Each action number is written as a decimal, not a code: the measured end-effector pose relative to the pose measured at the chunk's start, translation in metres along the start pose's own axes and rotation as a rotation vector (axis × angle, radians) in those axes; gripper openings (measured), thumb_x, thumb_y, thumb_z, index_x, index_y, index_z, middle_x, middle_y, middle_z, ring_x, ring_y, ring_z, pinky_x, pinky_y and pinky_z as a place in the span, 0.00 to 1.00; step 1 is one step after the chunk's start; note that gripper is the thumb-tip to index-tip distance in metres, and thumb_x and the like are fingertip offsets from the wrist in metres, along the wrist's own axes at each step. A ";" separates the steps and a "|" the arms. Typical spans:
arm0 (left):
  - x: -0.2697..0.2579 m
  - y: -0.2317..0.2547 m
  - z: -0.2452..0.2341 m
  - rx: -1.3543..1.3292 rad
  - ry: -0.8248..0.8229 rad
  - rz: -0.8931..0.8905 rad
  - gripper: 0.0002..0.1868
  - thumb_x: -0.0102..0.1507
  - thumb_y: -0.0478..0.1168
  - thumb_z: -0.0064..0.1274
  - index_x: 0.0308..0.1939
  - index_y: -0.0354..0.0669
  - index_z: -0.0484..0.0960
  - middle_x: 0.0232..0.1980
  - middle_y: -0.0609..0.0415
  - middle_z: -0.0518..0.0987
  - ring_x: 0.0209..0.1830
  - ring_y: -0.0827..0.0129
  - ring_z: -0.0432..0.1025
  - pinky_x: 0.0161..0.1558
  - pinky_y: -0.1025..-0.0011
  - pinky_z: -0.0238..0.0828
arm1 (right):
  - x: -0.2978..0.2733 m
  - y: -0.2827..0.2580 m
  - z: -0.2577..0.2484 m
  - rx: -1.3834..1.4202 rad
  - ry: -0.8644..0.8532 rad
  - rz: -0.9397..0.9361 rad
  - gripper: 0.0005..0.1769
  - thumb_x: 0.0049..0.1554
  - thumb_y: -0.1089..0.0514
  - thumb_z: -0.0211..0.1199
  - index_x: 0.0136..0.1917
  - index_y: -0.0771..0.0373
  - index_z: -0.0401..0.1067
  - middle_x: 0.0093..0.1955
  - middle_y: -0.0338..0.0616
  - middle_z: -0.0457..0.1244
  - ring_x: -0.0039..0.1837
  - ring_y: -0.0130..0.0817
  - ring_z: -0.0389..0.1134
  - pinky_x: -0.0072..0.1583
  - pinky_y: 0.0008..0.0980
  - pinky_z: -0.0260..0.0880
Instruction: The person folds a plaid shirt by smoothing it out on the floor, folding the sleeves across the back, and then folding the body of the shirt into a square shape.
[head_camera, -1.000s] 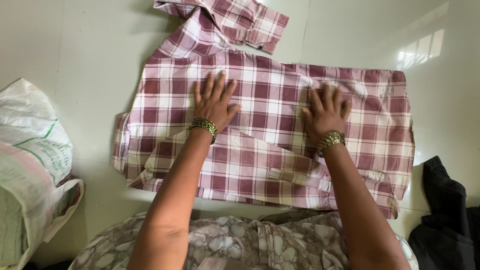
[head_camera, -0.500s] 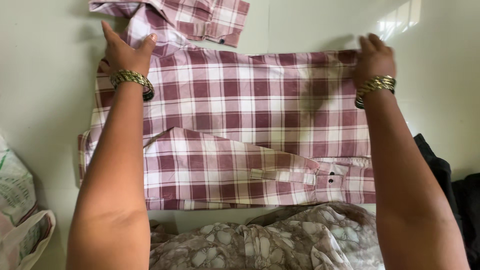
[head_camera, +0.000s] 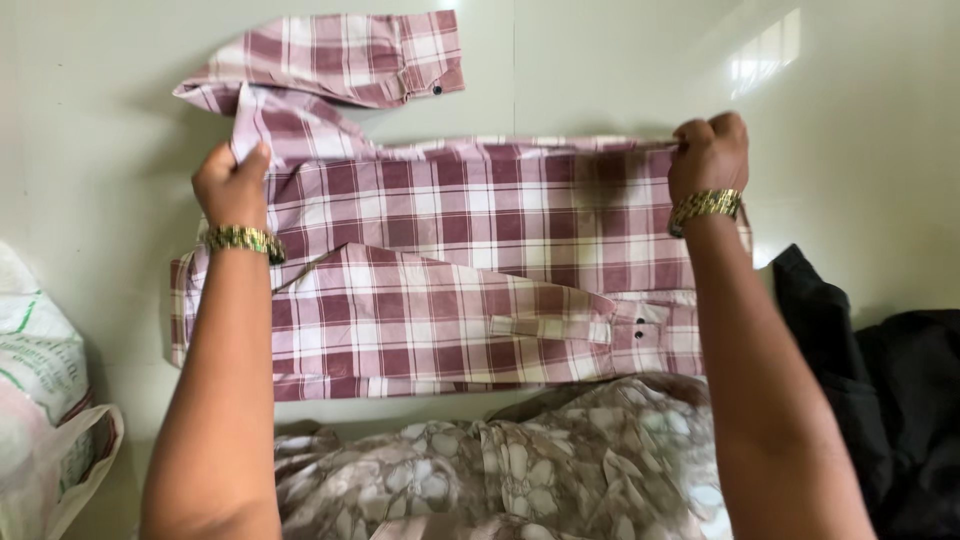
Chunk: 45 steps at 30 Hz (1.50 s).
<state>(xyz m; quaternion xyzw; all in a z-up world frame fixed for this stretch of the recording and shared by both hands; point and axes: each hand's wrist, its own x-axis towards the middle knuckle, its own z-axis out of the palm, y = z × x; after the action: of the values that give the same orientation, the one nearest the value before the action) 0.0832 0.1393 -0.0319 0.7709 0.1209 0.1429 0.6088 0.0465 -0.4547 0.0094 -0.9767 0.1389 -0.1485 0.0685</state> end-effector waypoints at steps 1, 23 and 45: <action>-0.014 0.004 -0.007 -0.049 0.013 -0.018 0.05 0.64 0.32 0.64 0.43 0.36 0.87 0.40 0.61 0.83 0.35 0.80 0.72 0.40 0.77 0.70 | -0.011 0.004 -0.006 -0.011 0.023 0.000 0.02 0.59 0.62 0.68 0.44 0.57 0.80 0.49 0.48 0.66 0.54 0.45 0.67 0.51 0.42 0.73; -0.188 0.063 -0.026 0.920 0.601 -0.012 0.22 0.43 0.40 0.73 0.36 0.42 0.79 0.43 0.43 0.78 0.46 0.46 0.71 0.43 0.48 0.66 | -0.141 0.024 -0.050 -0.225 -0.316 0.433 0.13 0.52 0.58 0.62 0.48 0.44 0.81 0.68 0.42 0.61 0.70 0.52 0.55 0.66 0.63 0.51; -0.211 0.103 0.142 1.228 -0.542 -0.117 0.46 0.63 0.69 0.36 0.79 0.56 0.45 0.83 0.51 0.33 0.81 0.52 0.25 0.73 0.44 0.18 | -0.112 -0.040 -0.062 -0.155 -0.719 0.290 0.42 0.65 0.27 0.35 0.83 0.43 0.28 0.86 0.37 0.21 0.85 0.41 0.21 0.80 0.56 0.23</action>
<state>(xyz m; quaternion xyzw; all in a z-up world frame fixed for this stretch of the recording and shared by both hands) -0.0599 -0.0887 0.0225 0.9780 0.0646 -0.1835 0.0754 -0.0657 -0.3895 0.0445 -0.9389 0.2535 0.2252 0.0590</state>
